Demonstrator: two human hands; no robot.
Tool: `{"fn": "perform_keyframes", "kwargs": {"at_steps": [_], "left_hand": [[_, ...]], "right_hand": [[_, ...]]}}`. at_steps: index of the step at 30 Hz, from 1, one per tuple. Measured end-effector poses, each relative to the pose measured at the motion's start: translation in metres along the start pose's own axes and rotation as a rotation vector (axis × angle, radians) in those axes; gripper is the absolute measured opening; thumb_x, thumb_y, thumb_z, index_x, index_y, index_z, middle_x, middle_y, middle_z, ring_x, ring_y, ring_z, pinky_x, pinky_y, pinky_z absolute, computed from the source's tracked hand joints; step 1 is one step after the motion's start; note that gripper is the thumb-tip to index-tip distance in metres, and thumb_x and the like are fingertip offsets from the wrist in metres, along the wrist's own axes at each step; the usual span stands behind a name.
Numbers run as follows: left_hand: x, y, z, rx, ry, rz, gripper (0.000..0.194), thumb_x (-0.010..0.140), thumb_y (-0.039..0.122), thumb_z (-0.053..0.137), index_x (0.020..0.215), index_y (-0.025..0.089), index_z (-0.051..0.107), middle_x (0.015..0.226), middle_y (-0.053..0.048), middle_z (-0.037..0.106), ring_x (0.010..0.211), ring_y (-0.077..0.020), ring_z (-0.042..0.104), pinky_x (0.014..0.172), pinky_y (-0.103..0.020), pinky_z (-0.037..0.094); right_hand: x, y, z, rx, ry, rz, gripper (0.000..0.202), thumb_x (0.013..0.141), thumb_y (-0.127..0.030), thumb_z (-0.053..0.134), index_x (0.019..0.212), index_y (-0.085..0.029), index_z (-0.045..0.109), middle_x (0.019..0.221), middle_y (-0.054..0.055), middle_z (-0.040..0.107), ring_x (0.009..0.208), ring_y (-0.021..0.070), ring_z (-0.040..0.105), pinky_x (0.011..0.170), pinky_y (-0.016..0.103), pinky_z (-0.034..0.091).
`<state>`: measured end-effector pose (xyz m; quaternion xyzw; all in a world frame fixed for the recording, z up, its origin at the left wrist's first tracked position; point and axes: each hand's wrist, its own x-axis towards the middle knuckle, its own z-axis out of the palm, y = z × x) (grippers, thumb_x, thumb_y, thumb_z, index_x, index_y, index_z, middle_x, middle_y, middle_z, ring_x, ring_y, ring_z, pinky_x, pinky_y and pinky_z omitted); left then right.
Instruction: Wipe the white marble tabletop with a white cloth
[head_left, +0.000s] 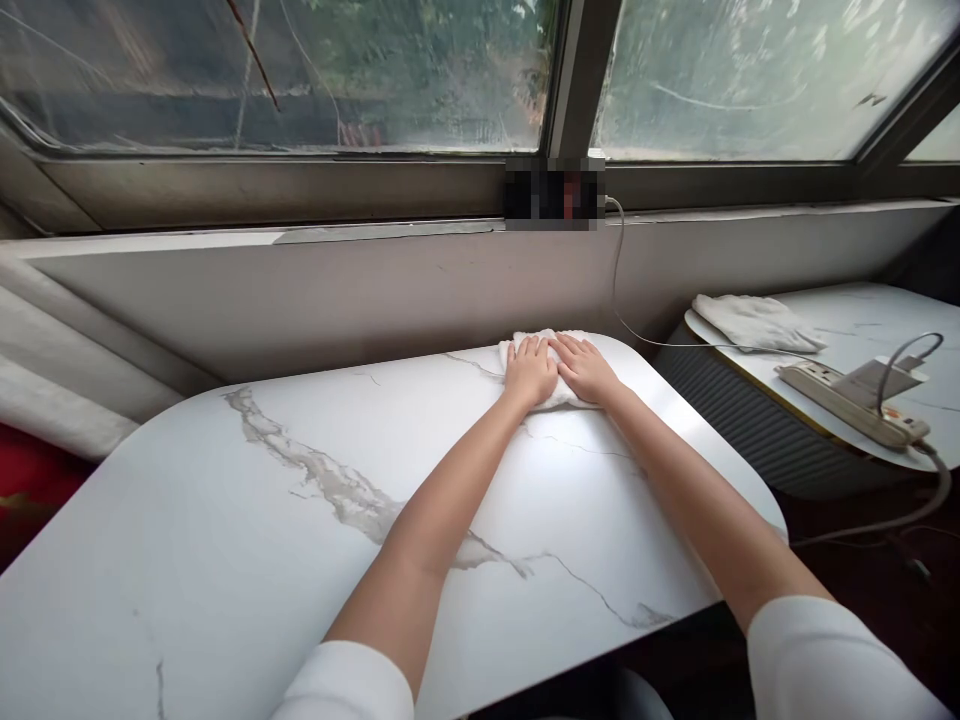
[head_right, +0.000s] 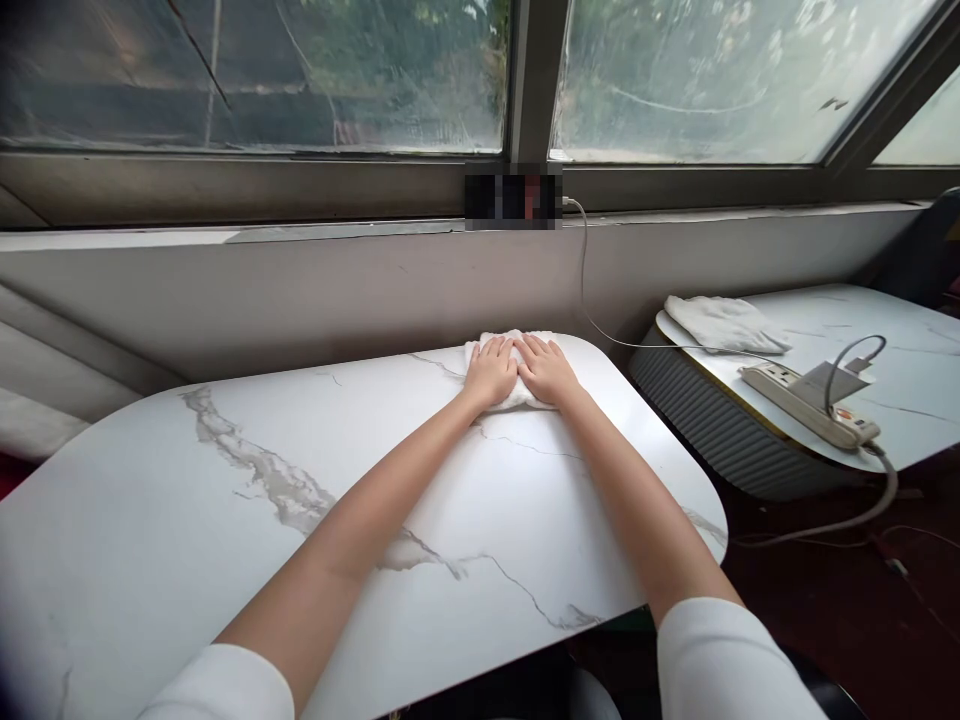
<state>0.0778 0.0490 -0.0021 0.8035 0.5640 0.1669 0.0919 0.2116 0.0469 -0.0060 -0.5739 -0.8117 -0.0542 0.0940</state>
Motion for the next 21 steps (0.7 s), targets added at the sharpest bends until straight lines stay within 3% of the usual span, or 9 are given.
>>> {"fn": "perform_keyframes", "kwargs": {"at_steps": [5,11,15,19,21], "left_hand": [[0.003,-0.005,0.0,0.005,0.032,-0.055,0.053,0.095,0.026,0.022,0.144,0.012,0.035,0.152,-0.008,0.034,0.142,-0.0182,0.025,0.118,-0.042,0.012],[-0.021,0.003,-0.002,-0.001,0.025,-0.036,0.053,0.095,0.028,0.023,0.144,0.013,0.035,0.153,-0.008,0.033,0.142,-0.0185,0.024,0.119,-0.042,0.012],[-0.062,0.011,-0.008,0.004,-0.007,-0.002,0.054,0.096,0.029,0.022,0.145,0.011,0.033,0.154,-0.008,0.03,0.144,-0.0196,0.021,0.119,-0.044,0.011],[-0.121,0.024,-0.016,0.002,-0.063,0.068,0.054,0.096,0.03,0.022,0.146,0.01,0.032,0.155,-0.009,0.027,0.145,-0.0207,0.018,0.119,-0.045,0.01],[-0.153,0.031,-0.021,-0.001,-0.089,0.108,0.055,0.096,0.032,0.022,0.146,0.01,0.03,0.156,-0.009,0.025,0.145,-0.0214,0.015,0.119,-0.046,0.01]], "right_hand": [[0.012,0.003,0.002,0.031,0.002,-0.046,0.054,0.092,-0.029,0.024,0.142,-0.015,0.038,0.151,0.01,0.036,0.139,0.0222,0.032,0.112,0.045,0.027],[-0.016,-0.008,-0.004,-0.02,-0.019,-0.032,0.054,0.094,-0.03,0.022,0.144,-0.014,0.035,0.152,0.011,0.034,0.14,0.0221,0.03,0.113,0.044,0.026],[-0.057,-0.026,-0.011,-0.056,-0.017,-0.058,0.055,0.096,-0.031,0.019,0.146,-0.013,0.033,0.153,0.012,0.032,0.141,0.0227,0.027,0.113,0.045,0.025],[-0.118,-0.05,-0.019,-0.06,0.004,-0.085,0.056,0.097,-0.032,0.016,0.148,-0.012,0.028,0.153,0.015,0.031,0.142,0.025,0.025,0.113,0.049,0.025],[-0.152,-0.065,-0.025,-0.061,0.032,-0.09,0.057,0.097,-0.032,0.017,0.151,-0.014,0.019,0.152,0.015,0.031,0.142,0.0253,0.024,0.112,0.05,0.026]]}}
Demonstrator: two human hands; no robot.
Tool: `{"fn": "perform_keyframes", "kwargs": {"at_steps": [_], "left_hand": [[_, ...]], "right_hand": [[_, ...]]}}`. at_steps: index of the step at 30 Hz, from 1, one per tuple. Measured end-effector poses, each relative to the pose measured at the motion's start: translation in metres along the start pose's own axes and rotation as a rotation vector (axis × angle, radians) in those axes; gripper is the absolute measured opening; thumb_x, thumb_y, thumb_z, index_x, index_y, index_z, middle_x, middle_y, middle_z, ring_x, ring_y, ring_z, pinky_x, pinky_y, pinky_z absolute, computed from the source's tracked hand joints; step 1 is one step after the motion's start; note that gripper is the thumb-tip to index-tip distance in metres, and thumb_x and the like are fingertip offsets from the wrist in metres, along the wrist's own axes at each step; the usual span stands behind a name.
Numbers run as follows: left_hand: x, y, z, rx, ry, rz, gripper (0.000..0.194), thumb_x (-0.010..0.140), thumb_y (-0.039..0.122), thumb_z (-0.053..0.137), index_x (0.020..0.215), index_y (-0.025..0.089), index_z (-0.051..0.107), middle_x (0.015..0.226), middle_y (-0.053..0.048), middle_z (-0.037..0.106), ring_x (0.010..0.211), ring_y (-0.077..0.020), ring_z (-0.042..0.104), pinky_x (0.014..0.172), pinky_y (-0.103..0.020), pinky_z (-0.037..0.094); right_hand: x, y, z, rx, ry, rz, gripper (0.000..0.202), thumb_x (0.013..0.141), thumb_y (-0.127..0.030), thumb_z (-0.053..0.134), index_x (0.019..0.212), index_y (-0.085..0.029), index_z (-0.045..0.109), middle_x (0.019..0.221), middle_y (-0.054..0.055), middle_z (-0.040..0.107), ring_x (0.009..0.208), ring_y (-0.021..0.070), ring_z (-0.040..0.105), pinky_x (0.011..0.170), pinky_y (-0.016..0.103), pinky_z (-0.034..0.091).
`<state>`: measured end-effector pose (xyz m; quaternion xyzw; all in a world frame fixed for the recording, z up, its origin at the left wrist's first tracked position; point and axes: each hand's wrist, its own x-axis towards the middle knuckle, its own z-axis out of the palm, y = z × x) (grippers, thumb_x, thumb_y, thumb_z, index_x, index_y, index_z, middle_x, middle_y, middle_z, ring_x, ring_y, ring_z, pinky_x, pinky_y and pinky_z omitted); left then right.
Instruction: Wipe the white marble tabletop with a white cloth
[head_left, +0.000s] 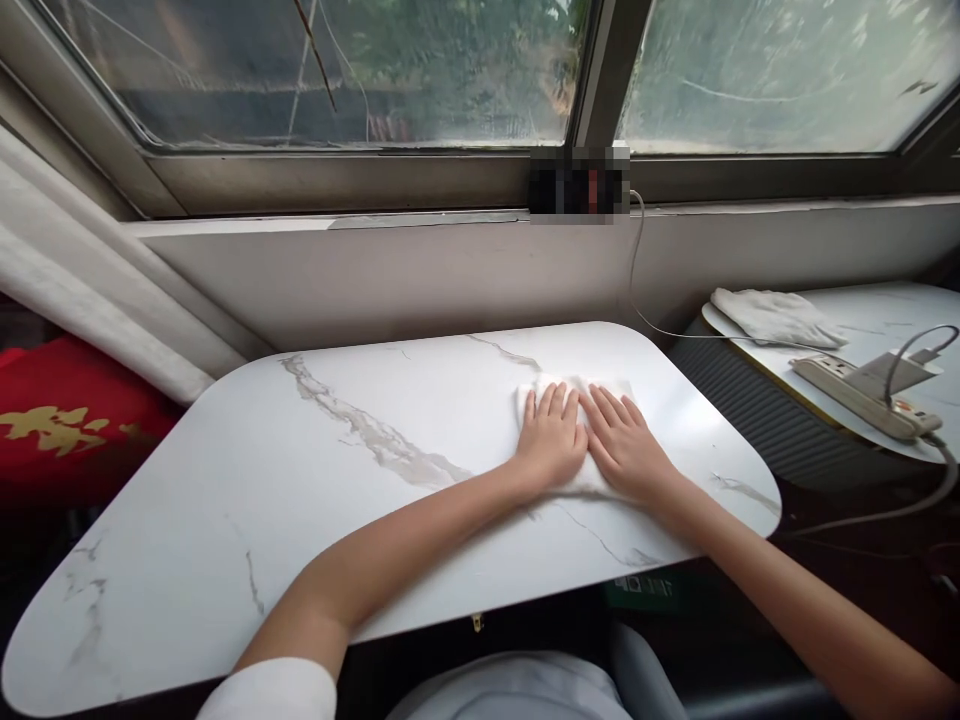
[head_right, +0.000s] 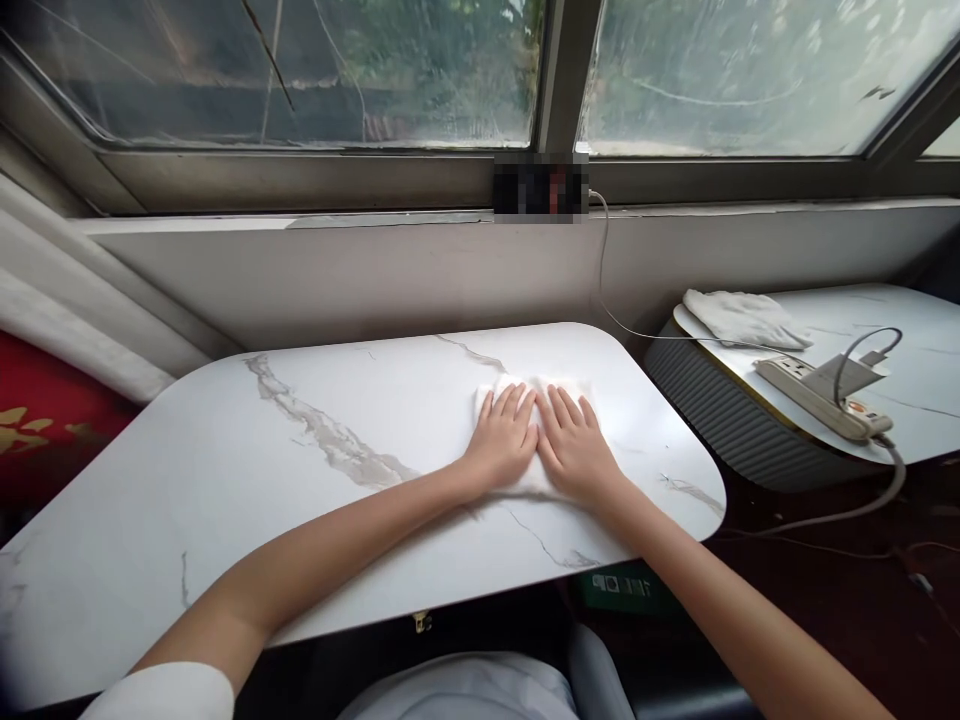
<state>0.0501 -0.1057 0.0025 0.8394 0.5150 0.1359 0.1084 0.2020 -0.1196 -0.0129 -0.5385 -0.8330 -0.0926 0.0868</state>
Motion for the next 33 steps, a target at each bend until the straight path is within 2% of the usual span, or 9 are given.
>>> {"fn": "perform_keyframes", "kwargs": {"at_steps": [4,7,11,13,16,19,27,30,33], "left_hand": [[-0.053,0.017,-0.003,-0.004,-0.022,0.062,0.056,0.097,0.033,0.021,0.147,0.009,0.028,0.156,-0.011,0.023,0.146,-0.0237,0.013,0.119,-0.048,0.01],[-0.077,0.021,-0.004,0.002,-0.017,0.101,0.055,0.098,0.032,0.022,0.147,0.009,0.029,0.156,-0.011,0.024,0.145,-0.0243,0.013,0.119,-0.05,0.011],[-0.085,0.017,-0.004,-0.014,-0.009,0.111,0.055,0.098,0.032,0.022,0.146,0.008,0.029,0.156,-0.011,0.025,0.145,-0.0252,0.015,0.119,-0.051,0.013],[-0.08,0.012,-0.004,-0.023,-0.005,0.1,0.054,0.098,0.032,0.024,0.146,0.008,0.03,0.155,-0.011,0.025,0.145,-0.0249,0.016,0.119,-0.05,0.013],[-0.064,-0.002,-0.007,-0.033,-0.003,0.054,0.054,0.097,0.032,0.025,0.145,0.009,0.032,0.155,-0.011,0.028,0.144,-0.0241,0.018,0.119,-0.049,0.014],[-0.038,-0.024,-0.01,-0.033,0.014,-0.017,0.053,0.096,0.029,0.026,0.145,0.011,0.033,0.154,-0.01,0.03,0.144,-0.0227,0.02,0.119,-0.046,0.014],[0.054,-0.111,-0.025,0.002,0.084,-0.119,0.049,0.093,0.025,0.032,0.14,0.015,0.04,0.152,-0.008,0.035,0.141,-0.0192,0.027,0.119,-0.04,0.014],[0.073,-0.128,-0.03,-0.006,0.109,-0.168,0.048,0.093,0.023,0.032,0.139,0.016,0.041,0.151,-0.007,0.037,0.14,-0.018,0.028,0.118,-0.039,0.015],[0.078,-0.132,-0.03,-0.011,0.127,-0.182,0.049,0.093,0.023,0.031,0.14,0.016,0.041,0.151,-0.007,0.037,0.141,-0.0178,0.028,0.118,-0.039,0.014]], "right_hand": [[-0.052,-0.034,-0.014,-0.013,0.072,-0.001,0.065,0.097,-0.031,0.021,0.153,-0.019,-0.009,0.153,0.012,0.03,0.143,0.0258,0.023,0.111,0.052,0.027],[-0.071,-0.052,-0.021,-0.03,0.099,0.005,0.07,0.095,-0.031,0.024,0.151,-0.019,-0.017,0.154,0.011,0.029,0.142,0.0266,0.025,0.111,0.053,0.028],[-0.073,-0.06,-0.021,-0.064,0.086,-0.006,0.07,0.095,-0.027,0.025,0.15,-0.014,-0.017,0.152,0.014,0.032,0.142,0.0267,0.024,0.11,0.052,0.028],[-0.065,-0.058,-0.018,-0.064,0.077,-0.015,0.067,0.096,-0.027,0.024,0.152,-0.013,-0.009,0.152,0.015,0.033,0.142,0.0267,0.024,0.111,0.051,0.027],[-0.041,-0.054,-0.011,-0.041,0.044,-0.007,0.059,0.096,-0.029,0.023,0.152,-0.011,0.015,0.151,0.015,0.034,0.142,0.026,0.025,0.112,0.049,0.025],[-0.001,-0.051,-0.003,-0.009,0.0,0.031,0.055,0.096,-0.028,0.022,0.146,-0.01,0.034,0.151,0.013,0.035,0.141,0.0248,0.027,0.113,0.047,0.024],[0.131,-0.046,0.022,0.024,-0.03,0.054,0.054,0.093,-0.024,0.025,0.144,-0.008,0.036,0.15,0.015,0.035,0.139,0.0256,0.031,0.111,0.047,0.025],[0.159,-0.044,0.03,0.067,-0.015,0.061,0.054,0.093,-0.023,0.025,0.143,-0.009,0.037,0.15,0.014,0.035,0.138,0.025,0.032,0.111,0.047,0.025],[0.168,-0.043,0.034,0.106,0.0,0.069,0.054,0.092,-0.023,0.025,0.143,-0.01,0.037,0.15,0.014,0.037,0.138,0.0242,0.032,0.111,0.046,0.024]]}}
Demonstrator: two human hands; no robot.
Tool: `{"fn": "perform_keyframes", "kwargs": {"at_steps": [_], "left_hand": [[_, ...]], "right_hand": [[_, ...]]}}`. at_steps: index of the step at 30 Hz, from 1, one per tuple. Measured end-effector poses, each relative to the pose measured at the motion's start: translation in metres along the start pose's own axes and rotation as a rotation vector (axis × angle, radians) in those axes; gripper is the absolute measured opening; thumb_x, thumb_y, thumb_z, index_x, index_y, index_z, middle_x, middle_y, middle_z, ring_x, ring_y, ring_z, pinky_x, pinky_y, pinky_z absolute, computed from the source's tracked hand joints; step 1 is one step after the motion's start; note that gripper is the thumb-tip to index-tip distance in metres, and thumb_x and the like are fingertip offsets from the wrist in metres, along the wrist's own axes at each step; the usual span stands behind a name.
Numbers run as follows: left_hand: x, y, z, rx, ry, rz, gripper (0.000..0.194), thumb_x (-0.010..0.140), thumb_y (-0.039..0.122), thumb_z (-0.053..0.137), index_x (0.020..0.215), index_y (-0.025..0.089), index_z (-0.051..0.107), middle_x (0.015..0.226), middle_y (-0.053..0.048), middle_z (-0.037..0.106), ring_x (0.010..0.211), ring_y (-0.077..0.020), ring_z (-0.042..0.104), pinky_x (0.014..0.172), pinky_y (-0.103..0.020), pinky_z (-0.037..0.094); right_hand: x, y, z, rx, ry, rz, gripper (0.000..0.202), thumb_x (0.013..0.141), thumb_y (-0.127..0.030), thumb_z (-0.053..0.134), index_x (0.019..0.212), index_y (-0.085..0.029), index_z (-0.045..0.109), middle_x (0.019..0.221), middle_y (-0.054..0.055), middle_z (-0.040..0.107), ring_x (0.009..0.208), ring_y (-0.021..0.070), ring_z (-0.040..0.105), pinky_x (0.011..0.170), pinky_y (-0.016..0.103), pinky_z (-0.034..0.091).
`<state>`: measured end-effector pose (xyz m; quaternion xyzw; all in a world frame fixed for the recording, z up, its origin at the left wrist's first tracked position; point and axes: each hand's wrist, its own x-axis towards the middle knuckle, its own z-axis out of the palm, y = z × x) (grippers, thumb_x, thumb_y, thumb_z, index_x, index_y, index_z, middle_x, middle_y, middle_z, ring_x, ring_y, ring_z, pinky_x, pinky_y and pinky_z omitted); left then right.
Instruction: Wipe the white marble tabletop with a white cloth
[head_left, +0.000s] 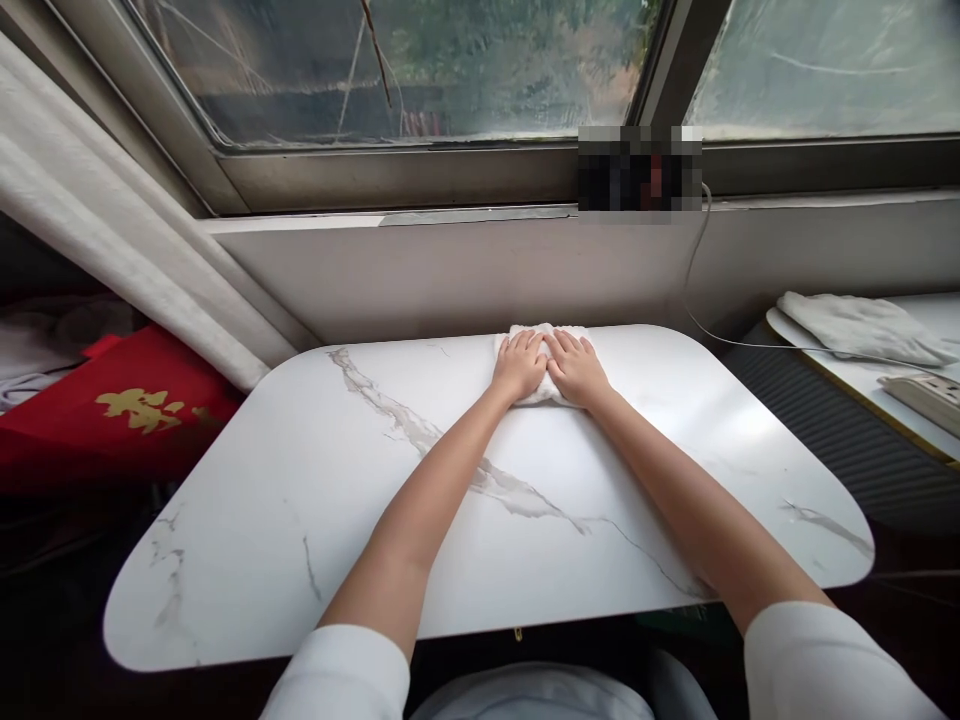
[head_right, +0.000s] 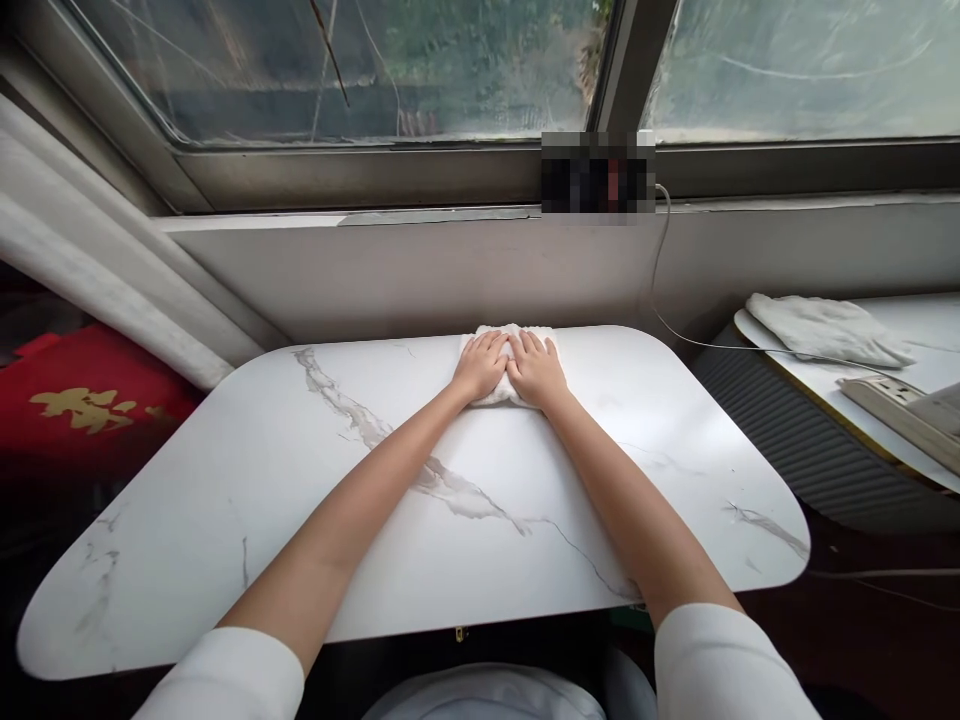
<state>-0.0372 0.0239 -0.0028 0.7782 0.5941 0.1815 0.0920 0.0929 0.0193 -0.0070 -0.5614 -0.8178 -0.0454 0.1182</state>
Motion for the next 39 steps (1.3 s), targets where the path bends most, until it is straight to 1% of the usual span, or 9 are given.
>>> {"fn": "perform_keyframes", "kwargs": {"at_steps": [5,9,15,18,20,23,26,29,39], "left_hand": [[-0.007,0.005,0.0,0.013,-0.03,-0.022,0.05,0.094,0.025,0.028,0.142,0.015,0.038,0.153,-0.007,0.032,0.142,-0.0181,0.023,0.119,-0.04,0.013],[-0.034,0.014,-0.003,0.046,-0.048,-0.009,0.05,0.095,0.026,0.028,0.143,0.014,0.037,0.154,-0.007,0.031,0.143,-0.0189,0.023,0.119,-0.041,0.012],[-0.141,0.042,-0.011,0.058,-0.052,0.107,0.052,0.096,0.028,0.026,0.144,0.01,0.034,0.154,-0.011,0.03,0.144,-0.0235,0.021,0.119,-0.046,0.014],[-0.201,0.051,-0.017,0.065,-0.056,0.186,0.054,0.097,0.03,0.026,0.144,0.006,0.032,0.154,-0.015,0.028,0.144,-0.027,0.019,0.118,-0.05,0.014],[-0.228,0.052,-0.021,0.081,-0.047,0.214,0.055,0.097,0.031,0.027,0.144,0.005,0.031,0.154,-0.016,0.028,0.144,-0.0282,0.018,0.117,-0.051,0.015],[-0.245,0.049,-0.026,0.086,-0.049,0.2,0.054,0.096,0.031,0.027,0.145,0.008,0.032,0.153,-0.015,0.029,0.144,-0.027,0.017,0.118,-0.05,0.016],[-0.236,0.041,-0.028,0.059,-0.075,0.139,0.054,0.095,0.03,0.027,0.145,0.011,0.032,0.154,-0.012,0.029,0.144,-0.0243,0.018,0.119,-0.048,0.015],[-0.211,0.024,-0.031,0.038,-0.088,0.057,0.053,0.094,0.028,0.029,0.145,0.013,0.033,0.154,-0.011,0.03,0.144,-0.0234,0.02,0.119,-0.048,0.014],[-0.075,-0.067,-0.041,0.083,0.0,-0.078,0.049,0.094,0.024,0.032,0.141,0.013,0.039,0.152,-0.008,0.035,0.141,-0.0198,0.026,0.118,-0.039,0.014]], "right_hand": [[-0.008,-0.002,-0.004,0.014,0.003,0.009,0.053,0.093,-0.023,0.025,0.143,-0.013,0.038,0.15,0.012,0.038,0.138,0.0228,0.033,0.111,0.045,0.025],[-0.035,-0.01,-0.011,-0.033,-0.028,-0.003,0.054,0.093,-0.023,0.025,0.145,-0.012,0.036,0.151,0.013,0.036,0.139,0.0237,0.031,0.112,0.044,0.024],[-0.141,-0.039,-0.027,-0.13,0.04,-0.141,0.055,0.094,-0.025,0.024,0.144,-0.007,0.037,0.149,0.018,0.036,0.139,0.0293,0.03,0.11,0.049,0.026],[-0.195,-0.06,-0.037,-0.133,0.096,-0.226,0.059,0.093,-0.026,0.027,0.148,-0.005,0.026,0.15,0.02,0.034,0.141,0.0316,0.025,0.11,0.052,0.026],[-0.218,-0.073,-0.042,-0.122,0.11,-0.252,0.066,0.092,-0.026,0.031,0.152,-0.004,0.013,0.15,0.021,0.034,0.141,0.0331,0.023,0.11,0.054,0.026],[-0.228,-0.086,-0.045,-0.08,0.11,-0.264,0.071,0.09,-0.028,0.033,0.152,-0.006,0.007,0.149,0.021,0.034,0.141,0.0343,0.023,0.109,0.057,0.025],[-0.212,-0.09,-0.041,-0.038,0.075,-0.249,0.067,0.09,-0.031,0.031,0.152,-0.008,0.018,0.149,0.02,0.036,0.141,0.0342,0.024,0.109,0.058,0.025],[-0.177,-0.091,-0.034,-0.03,0.017,-0.235,0.06,0.091,-0.03,0.028,0.147,-0.007,0.032,0.149,0.019,0.036,0.14,0.0329,0.027,0.11,0.056,0.024],[-0.011,-0.101,-0.002,0.013,-0.039,-0.162,0.056,0.093,-0.027,0.026,0.144,-0.006,0.035,0.15,0.019,0.035,0.138,0.0298,0.029,0.11,0.049,0.021]]}}
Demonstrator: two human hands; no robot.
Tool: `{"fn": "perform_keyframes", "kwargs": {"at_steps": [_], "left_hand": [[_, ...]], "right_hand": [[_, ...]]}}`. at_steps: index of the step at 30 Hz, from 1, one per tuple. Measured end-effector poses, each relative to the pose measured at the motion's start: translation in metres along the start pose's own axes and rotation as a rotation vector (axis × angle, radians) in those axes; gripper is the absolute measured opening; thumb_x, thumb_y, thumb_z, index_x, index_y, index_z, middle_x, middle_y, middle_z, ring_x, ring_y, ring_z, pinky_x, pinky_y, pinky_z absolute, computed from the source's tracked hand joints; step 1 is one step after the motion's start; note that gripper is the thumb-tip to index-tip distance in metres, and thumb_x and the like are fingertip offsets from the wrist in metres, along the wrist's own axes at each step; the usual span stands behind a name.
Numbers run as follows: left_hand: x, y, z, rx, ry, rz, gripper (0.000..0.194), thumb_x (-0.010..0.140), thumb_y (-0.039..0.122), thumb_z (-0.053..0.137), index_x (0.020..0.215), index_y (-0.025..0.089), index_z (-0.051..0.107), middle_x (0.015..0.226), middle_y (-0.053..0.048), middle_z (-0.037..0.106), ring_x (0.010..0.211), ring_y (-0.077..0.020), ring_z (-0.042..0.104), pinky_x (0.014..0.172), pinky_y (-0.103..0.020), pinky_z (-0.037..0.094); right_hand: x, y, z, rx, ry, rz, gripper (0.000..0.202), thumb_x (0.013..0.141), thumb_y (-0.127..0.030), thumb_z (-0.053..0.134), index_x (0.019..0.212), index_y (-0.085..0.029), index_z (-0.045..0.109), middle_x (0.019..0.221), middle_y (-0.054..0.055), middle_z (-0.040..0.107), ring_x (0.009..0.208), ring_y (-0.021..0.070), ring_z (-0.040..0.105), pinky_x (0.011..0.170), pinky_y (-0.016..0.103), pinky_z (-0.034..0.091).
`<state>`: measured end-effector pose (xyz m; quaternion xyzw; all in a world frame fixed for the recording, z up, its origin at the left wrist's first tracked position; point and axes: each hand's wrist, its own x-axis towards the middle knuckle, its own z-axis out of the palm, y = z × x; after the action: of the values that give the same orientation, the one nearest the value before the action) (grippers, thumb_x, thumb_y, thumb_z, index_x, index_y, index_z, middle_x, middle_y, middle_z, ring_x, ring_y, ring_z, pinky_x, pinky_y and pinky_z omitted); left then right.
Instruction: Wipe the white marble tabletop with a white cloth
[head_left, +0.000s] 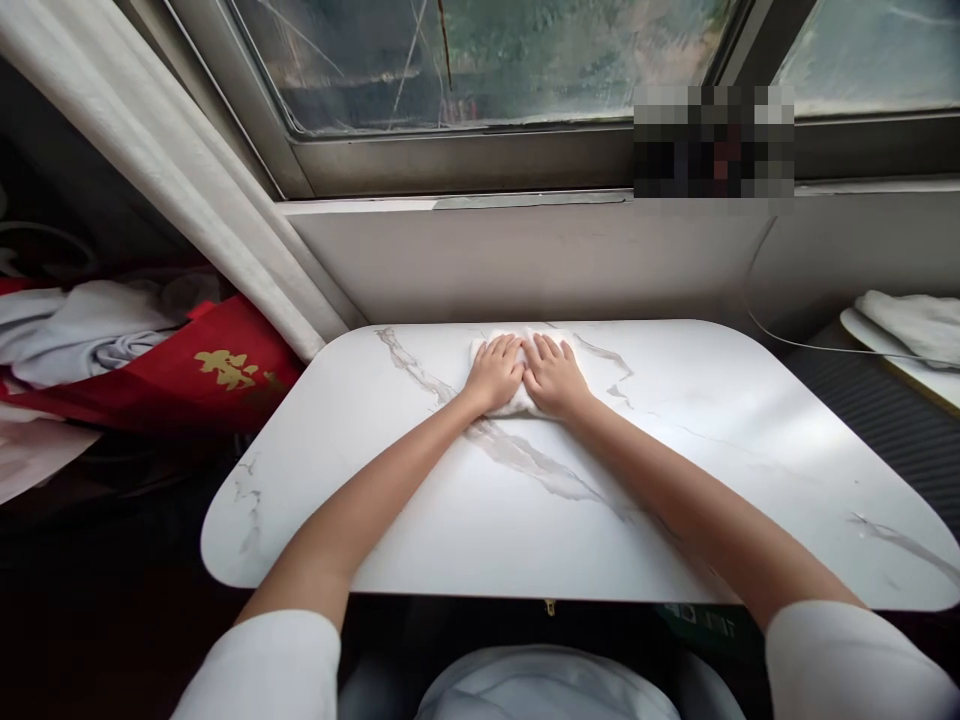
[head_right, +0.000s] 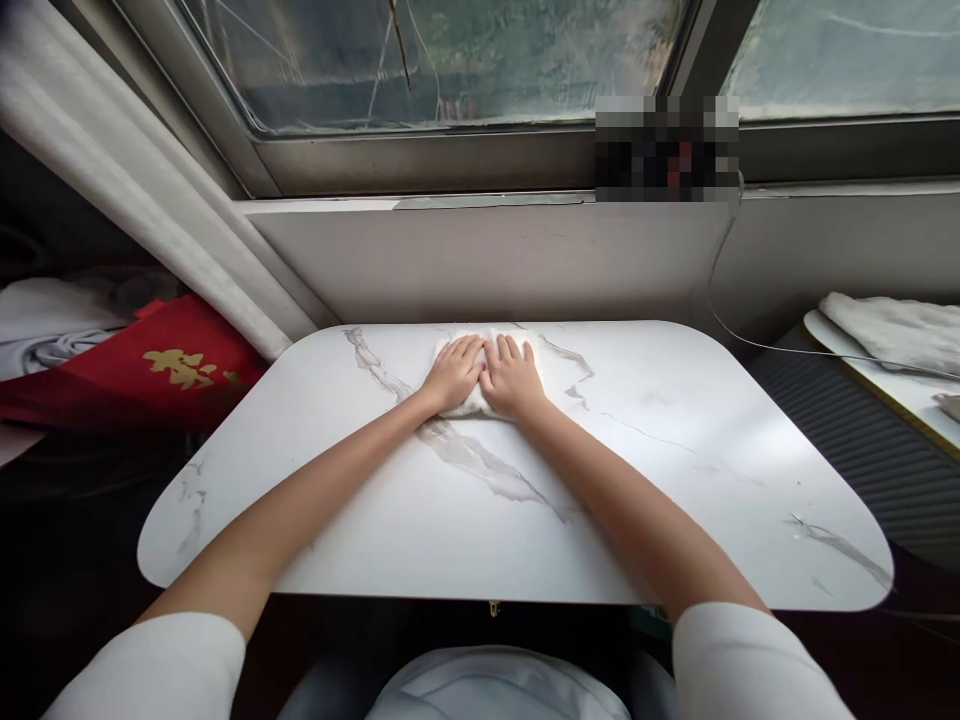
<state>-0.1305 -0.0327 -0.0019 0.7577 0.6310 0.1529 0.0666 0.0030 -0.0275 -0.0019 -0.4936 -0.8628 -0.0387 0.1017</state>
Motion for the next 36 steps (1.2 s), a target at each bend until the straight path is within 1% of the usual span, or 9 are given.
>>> {"fn": "perform_keyframes", "kwargs": {"at_steps": [3,6,9,13,18,25,28,32,36], "left_hand": [[0.03,-0.016,0.002,-0.011,0.026,-0.013,0.048,0.093,0.023,0.032,0.14,0.013,0.04,0.151,-0.007,0.037,0.14,-0.0186,0.028,0.118,-0.037,0.015],[0.045,-0.023,0.003,-0.017,0.041,-0.023,0.048,0.092,0.022,0.033,0.139,0.013,0.041,0.15,-0.008,0.038,0.139,-0.0183,0.029,0.118,-0.037,0.016],[0.046,-0.023,0.003,-0.012,0.051,-0.035,0.047,0.093,0.023,0.032,0.138,0.016,0.042,0.15,-0.007,0.038,0.14,-0.0182,0.029,0.118,-0.038,0.017],[0.033,-0.015,0.001,0.002,0.046,-0.079,0.047,0.094,0.025,0.03,0.14,0.017,0.04,0.151,-0.007,0.036,0.141,-0.0188,0.027,0.118,-0.04,0.016],[-0.019,-0.002,-0.004,0.035,0.046,-0.059,0.047,0.095,0.025,0.031,0.141,0.016,0.039,0.152,-0.008,0.035,0.142,-0.02,0.026,0.118,-0.042,0.015],[-0.156,0.026,-0.017,0.042,-0.01,0.042,0.052,0.095,0.026,0.029,0.143,0.01,0.035,0.153,-0.012,0.032,0.143,-0.0237,0.022,0.118,-0.047,0.016],[-0.202,0.032,-0.021,0.05,0.028,0.041,0.053,0.094,0.026,0.028,0.145,0.013,0.032,0.153,-0.012,0.03,0.144,-0.0247,0.02,0.117,-0.05,0.019],[-0.227,0.031,-0.023,0.054,0.063,0.03,0.055,0.093,0.024,0.029,0.148,0.017,0.029,0.153,-0.011,0.032,0.143,-0.0255,0.022,0.116,-0.052,0.022],[-0.217,0.021,-0.023,0.065,0.064,-0.002,0.054,0.094,0.025,0.027,0.146,0.012,0.031,0.152,-0.013,0.033,0.143,-0.0269,0.024,0.115,-0.052,0.024]], "right_hand": [[0.031,0.004,0.007,0.024,0.004,0.034,0.056,0.092,-0.025,0.025,0.145,-0.007,0.034,0.15,0.018,0.034,0.137,0.0287,0.03,0.11,0.048,0.022],[0.047,0.008,0.011,0.034,0.013,0.034,0.056,0.092,-0.024,0.025,0.144,-0.008,0.035,0.15,0.017,0.035,0.136,0.0283,0.032,0.109,0.048,0.023],[0.051,0.01,0.011,0.025,0.025,0.017,0.055,0.092,-0.024,0.025,0.143,-0.008,0.036,0.148,0.017,0.037,0.135,0.0278,0.032,0.108,0.047,0.023],[0.041,0.009,0.007,-0.001,0.023,-0.013,0.054,0.093,-0.024,0.025,0.142,-0.008,0.037,0.148,0.018,0.038,0.136,0.0275,0.033,0.109,0.047,0.023],[-0.005,-0.012,0.003,-0.039,0.052,-0.063,0.053,0.094,-0.026,0.025,0.143,-0.007,0.037,0.148,0.019,0.038,0.137,0.0295,0.032,0.109,0.049,0.023],[-0.126,-0.065,-0.01,-0.01,0.124,-0.166,0.057,0.094,-0.031,0.026,0.146,-0.007,0.033,0.148,0.019,0.038,0.14,0.0322,0.027,0.111,0.055,0.023],[-0.159,-0.083,-0.019,0.031,0.137,-0.269,0.06,0.093,-0.033,0.03,0.147,-0.006,0.032,0.149,0.019,0.036,0.141,0.0338,0.023,0.111,0.058,0.022],[-0.17,-0.095,-0.025,0.053,0.122,-0.335,0.062,0.092,-0.034,0.034,0.145,-0.003,0.034,0.15,0.022,0.032,0.141,0.0373,0.022,0.111,0.059,0.023],[-0.15,-0.096,-0.023,0.063,0.073,-0.364,0.06,0.093,-0.034,0.032,0.145,-0.004,0.036,0.149,0.021,0.033,0.14,0.037,0.025,0.111,0.059,0.022]]}}
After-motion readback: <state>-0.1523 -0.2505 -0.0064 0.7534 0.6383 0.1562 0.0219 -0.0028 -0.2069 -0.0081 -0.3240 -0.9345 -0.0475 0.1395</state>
